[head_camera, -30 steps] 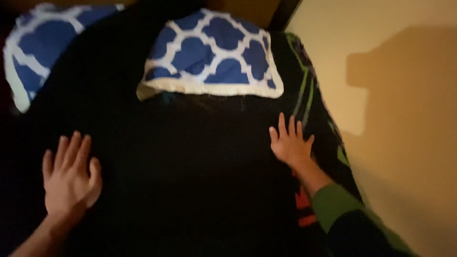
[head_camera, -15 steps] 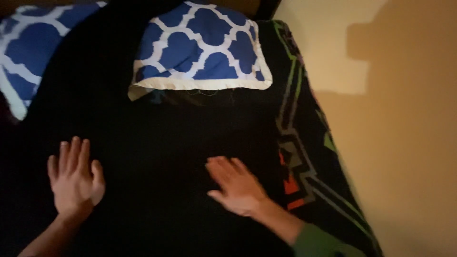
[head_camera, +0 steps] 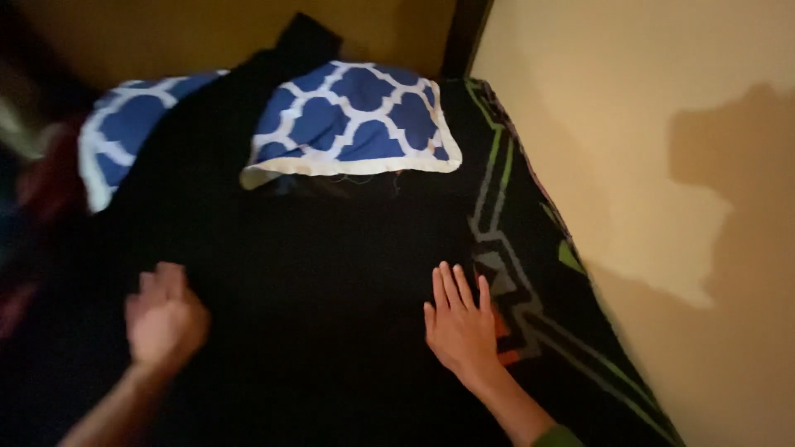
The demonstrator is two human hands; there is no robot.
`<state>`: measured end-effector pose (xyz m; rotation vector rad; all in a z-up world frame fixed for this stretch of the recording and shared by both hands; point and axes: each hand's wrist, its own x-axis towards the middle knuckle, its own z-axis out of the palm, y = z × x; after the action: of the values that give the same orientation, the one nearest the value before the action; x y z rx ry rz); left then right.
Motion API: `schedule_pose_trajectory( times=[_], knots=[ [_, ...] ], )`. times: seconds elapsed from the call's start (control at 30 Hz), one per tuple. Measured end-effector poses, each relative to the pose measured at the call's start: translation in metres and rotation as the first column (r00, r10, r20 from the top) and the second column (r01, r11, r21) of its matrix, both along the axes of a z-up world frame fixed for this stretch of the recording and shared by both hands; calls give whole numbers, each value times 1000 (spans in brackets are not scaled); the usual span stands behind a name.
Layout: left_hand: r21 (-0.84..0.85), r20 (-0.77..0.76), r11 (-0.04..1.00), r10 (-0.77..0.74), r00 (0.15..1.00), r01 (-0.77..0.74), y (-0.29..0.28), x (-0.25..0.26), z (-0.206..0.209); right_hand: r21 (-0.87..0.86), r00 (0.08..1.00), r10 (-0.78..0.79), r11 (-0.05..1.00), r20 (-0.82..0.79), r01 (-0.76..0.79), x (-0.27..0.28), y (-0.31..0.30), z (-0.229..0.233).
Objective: Taking a garment from a shelf, folding it on a bed, and putting it back.
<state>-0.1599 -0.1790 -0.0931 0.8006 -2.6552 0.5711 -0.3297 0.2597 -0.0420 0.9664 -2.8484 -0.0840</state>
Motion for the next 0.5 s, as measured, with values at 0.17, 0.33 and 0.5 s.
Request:
schedule_pose_trajectory(
  times=[0.17,0.33,0.5],
  knots=[
    [655,247,756,-238,940,19,181,54,74,-485,968,216,865,129,-129,114,-51,61],
    [277,230,896,-412,882,347,184,126,46,-286,980,150,952,131,-107,162,24,-4],
    [601,445,799,-304,842,-29,209,130,87,-216,954,-228,959,-194,185,151,103,-17]
  ],
)
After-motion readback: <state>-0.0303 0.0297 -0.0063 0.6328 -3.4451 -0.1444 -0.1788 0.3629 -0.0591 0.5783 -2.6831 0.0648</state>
